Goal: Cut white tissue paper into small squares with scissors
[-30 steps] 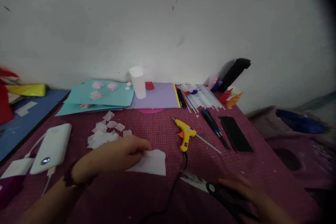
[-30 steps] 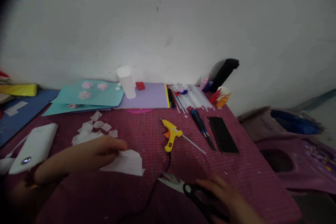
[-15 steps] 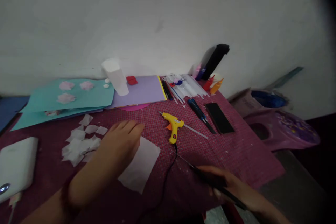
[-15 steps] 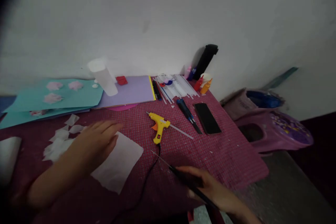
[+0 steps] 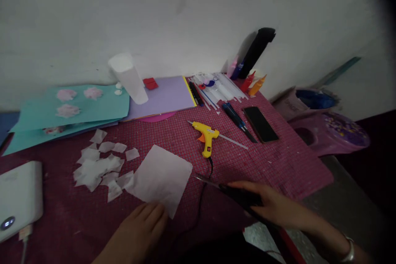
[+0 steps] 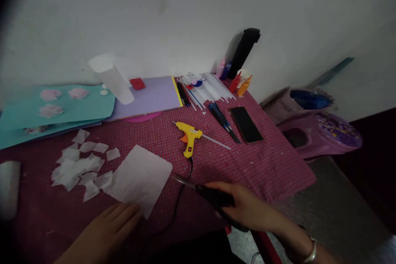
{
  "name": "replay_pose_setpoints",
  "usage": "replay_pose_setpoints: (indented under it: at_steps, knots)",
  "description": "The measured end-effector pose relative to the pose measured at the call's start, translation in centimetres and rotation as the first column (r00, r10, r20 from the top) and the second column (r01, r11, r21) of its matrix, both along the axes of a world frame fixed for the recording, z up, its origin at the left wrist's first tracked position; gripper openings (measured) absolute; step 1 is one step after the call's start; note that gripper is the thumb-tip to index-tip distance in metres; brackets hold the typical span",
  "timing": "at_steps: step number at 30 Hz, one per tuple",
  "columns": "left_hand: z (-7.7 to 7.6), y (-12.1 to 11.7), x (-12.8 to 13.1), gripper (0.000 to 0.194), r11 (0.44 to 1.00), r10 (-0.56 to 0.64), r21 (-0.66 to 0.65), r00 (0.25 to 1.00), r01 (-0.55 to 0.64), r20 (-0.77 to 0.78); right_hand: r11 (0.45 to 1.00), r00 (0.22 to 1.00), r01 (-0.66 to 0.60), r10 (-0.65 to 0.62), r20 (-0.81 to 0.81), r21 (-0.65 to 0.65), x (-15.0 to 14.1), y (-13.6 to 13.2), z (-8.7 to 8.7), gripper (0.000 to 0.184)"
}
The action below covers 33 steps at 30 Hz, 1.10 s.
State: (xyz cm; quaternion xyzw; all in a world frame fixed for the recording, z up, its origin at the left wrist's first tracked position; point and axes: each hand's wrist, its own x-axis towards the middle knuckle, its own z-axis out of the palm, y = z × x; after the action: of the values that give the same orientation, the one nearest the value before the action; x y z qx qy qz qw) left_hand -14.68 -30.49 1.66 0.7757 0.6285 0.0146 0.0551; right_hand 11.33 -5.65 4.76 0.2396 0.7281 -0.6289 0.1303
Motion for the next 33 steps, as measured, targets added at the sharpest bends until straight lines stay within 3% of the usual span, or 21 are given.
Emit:
replay_pose_setpoints:
  at_steps: [4,7,12,17,21,25,33]
  knots:
    - [-1.0,1.5,0.2,0.032,0.996,-0.053,-0.077,0.999,0.052,-0.006,0.99,1.0,0.016,-0.017,-0.003,-0.143,0.2,0.0,-0.7,0.052]
    - [-1.8,2.1,0.0,0.03,0.998,-0.032,-0.054,0.999,0.033,0.003,0.976,1.0,0.024,-0.02,0.021,-0.216,0.2,0.1,-1.0,0.053]
    - [-1.6,1.2,0.3,0.036,0.997,0.061,0.032,0.992,-0.065,0.112,0.986,0.994,-0.002,0.02,0.107,-0.164,-0.4,0.3,-0.7,0.054]
    - [-0.8,0.0,1.1,0.033,0.979,0.099,0.158,0.98,-0.126,0.172,0.962,0.994,-0.026,0.054,0.096,-0.273,-1.6,0.5,-1.3,0.054]
    - [-1.8,-0.3,1.5,0.024,0.973,0.172,0.118,0.968,-0.196,0.184,0.965,0.986,-0.06,0.097,0.136,-0.257,-2.6,0.9,-1.9,0.058]
    - [-2.7,-0.5,1.7,0.033,0.97,0.208,0.082,0.958,-0.228,0.199,0.967,0.988,-0.076,0.107,0.114,-0.244,-3.7,0.8,-1.7,0.057]
    - [-3.4,-0.8,1.1,0.03,0.941,0.195,0.199,0.919,-0.273,0.341,0.98,0.985,-0.03,0.063,0.163,-0.195,-5.0,-0.8,-1.0,0.06]
